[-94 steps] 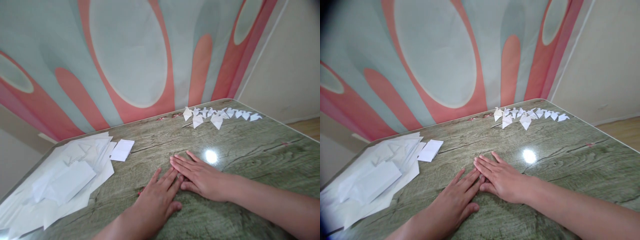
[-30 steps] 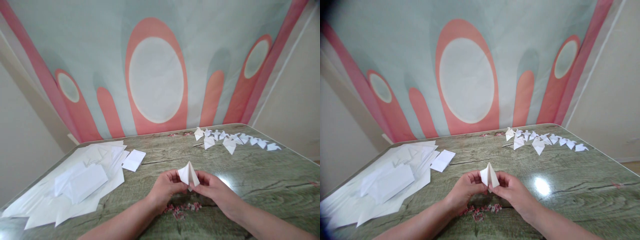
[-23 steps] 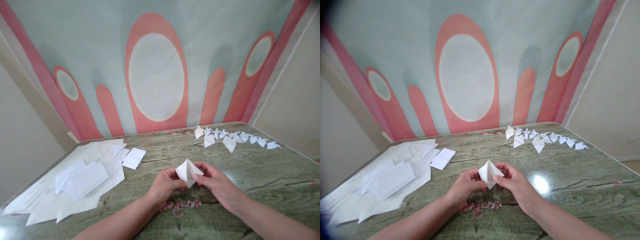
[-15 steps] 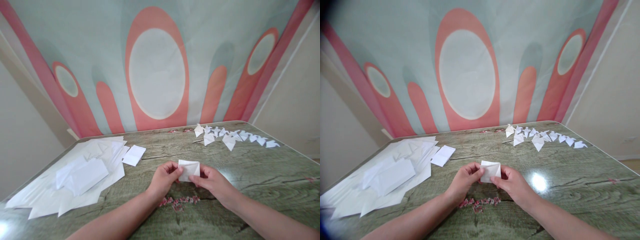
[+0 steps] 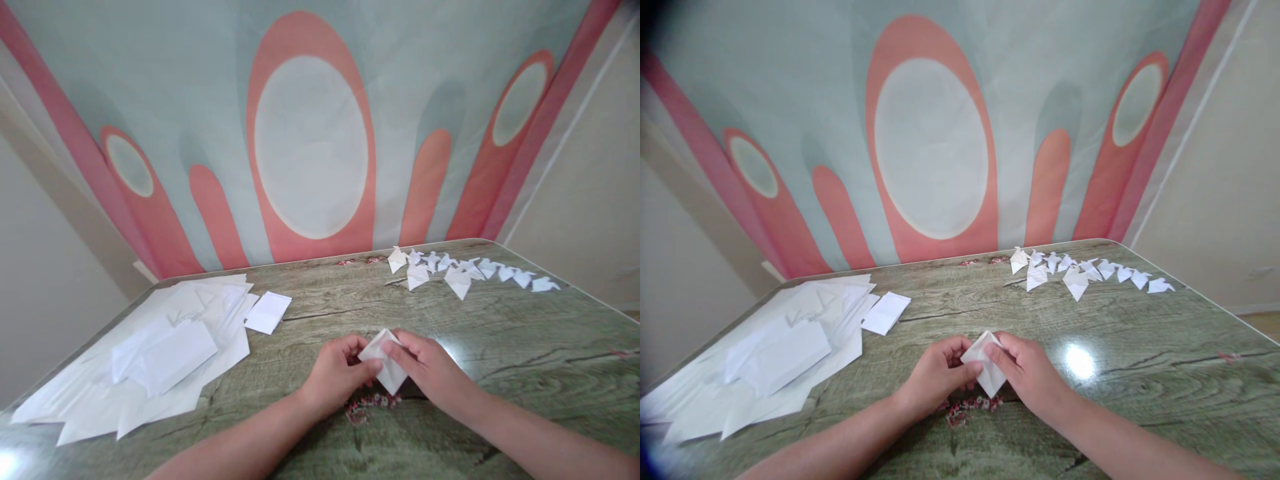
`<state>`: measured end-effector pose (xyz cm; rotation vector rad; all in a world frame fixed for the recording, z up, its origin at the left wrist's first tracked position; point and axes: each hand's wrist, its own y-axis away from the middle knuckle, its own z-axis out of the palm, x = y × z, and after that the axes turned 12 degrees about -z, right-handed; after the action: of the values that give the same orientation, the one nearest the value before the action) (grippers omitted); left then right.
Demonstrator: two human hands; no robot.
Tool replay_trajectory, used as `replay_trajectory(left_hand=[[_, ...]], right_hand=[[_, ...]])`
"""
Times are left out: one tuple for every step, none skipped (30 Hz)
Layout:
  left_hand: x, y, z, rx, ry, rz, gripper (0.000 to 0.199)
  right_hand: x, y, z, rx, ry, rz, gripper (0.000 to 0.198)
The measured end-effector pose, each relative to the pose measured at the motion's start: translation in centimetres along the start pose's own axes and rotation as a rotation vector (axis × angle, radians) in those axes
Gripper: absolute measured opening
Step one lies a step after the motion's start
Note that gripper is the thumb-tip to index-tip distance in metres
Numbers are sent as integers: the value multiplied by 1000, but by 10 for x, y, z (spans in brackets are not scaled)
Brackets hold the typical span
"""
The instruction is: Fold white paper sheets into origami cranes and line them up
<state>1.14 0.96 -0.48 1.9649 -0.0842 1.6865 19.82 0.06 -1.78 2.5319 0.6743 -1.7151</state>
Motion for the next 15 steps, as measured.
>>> replay_trajectory(left_hand=[[1,1,0,-7,-19,-9,29],[2,2,0,-6,-38,-8,29],[3,2,-2,-1,-52,-3,29],[4,3,-3,3,-62,1,29],[6,3,-4,9,-74,1,29],[7,4,-6,15,-92,-2,28],[7,4,-7,19,-121,-11,28],[8,5,-7,21,-161,-21,27],[8,5,-7,20,-204,-29,26],[8,6,-7,14,-243,-34,25],[8,6,-6,6,-268,-37,24],[7,6,-5,-7,-275,-41,24],[7,6,-4,-21,-263,-48,25],[7,6,-4,-30,-235,-56,25],[7,5,-4,-29,-195,-63,26]], right_hand=[[-1,1,0,-8,26,-1,43],[-2,1,0,-16,36,2,44],[-3,1,0,-18,36,6,45],[-3,1,0,-12,38,7,46],[-4,1,-1,0,46,1,46],[-4,0,-2,9,49,-7,45],[-4,-1,-3,13,46,-17,43],[-4,-2,-4,15,41,-26,41],[-5,-2,-5,15,34,-30,38],[-5,-3,-6,17,32,-29,36],[-6,-3,-7,22,37,-25,36],[-6,-3,-7,35,52,-24,36],[-7,-3,-8,51,72,-25,37],[-8,-2,-9,70,87,-24,38],[-8,-2,-10,92,92,-20,40]])
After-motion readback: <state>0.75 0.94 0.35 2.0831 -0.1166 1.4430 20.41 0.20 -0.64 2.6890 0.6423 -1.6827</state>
